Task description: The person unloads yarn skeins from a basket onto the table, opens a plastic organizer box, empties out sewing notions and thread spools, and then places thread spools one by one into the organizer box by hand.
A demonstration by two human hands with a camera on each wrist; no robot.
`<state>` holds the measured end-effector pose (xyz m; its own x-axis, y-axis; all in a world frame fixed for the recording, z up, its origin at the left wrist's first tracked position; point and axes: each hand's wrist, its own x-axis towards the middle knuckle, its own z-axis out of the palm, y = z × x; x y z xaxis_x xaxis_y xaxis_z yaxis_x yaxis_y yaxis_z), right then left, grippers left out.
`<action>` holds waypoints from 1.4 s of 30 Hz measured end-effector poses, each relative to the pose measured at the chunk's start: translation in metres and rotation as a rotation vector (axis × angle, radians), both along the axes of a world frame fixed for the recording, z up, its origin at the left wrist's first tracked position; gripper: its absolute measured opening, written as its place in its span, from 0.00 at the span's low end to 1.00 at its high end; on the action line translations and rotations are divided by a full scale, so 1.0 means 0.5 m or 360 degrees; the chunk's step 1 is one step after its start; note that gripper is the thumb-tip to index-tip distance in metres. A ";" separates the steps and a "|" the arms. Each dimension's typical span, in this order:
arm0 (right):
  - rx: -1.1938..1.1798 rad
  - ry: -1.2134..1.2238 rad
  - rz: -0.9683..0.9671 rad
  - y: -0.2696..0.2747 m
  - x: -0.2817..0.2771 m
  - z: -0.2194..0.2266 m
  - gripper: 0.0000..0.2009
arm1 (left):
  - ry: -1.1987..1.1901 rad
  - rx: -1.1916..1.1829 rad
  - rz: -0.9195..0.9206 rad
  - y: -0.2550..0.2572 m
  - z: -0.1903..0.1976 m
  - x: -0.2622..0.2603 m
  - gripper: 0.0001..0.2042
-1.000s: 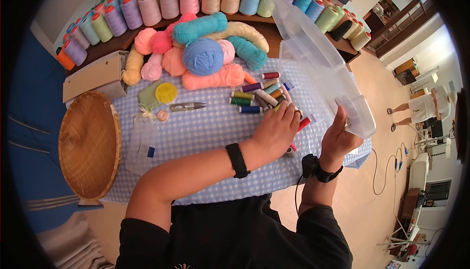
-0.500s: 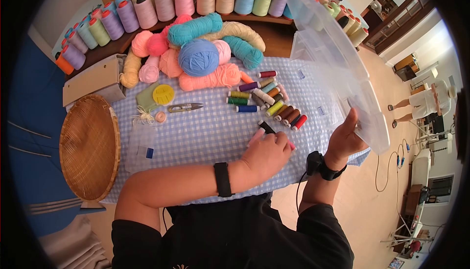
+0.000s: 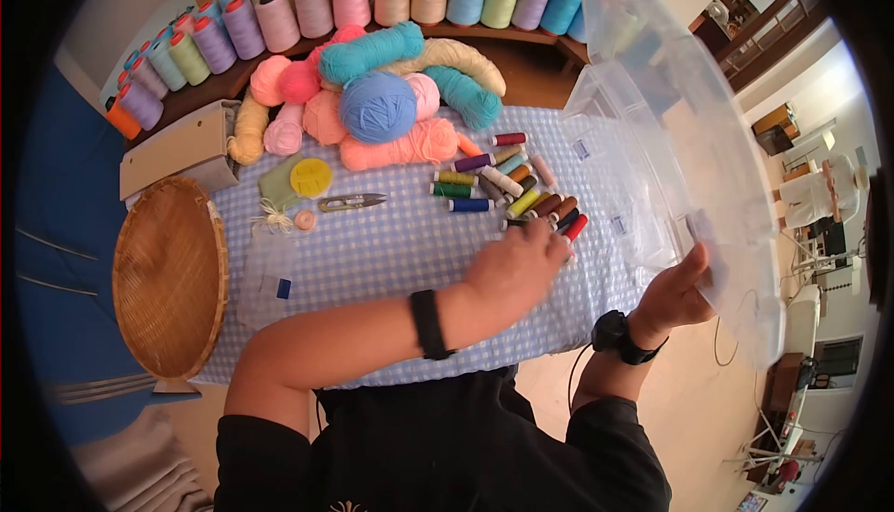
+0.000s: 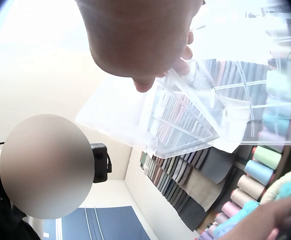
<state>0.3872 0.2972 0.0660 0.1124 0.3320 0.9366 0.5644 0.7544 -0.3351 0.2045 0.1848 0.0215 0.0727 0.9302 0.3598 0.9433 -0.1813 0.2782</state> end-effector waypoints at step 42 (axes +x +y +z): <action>-0.0535 0.0771 0.0409 0.005 0.105 0.015 0.27 | -0.0039 -0.0245 0.0404 -0.021 0.008 -0.122 0.32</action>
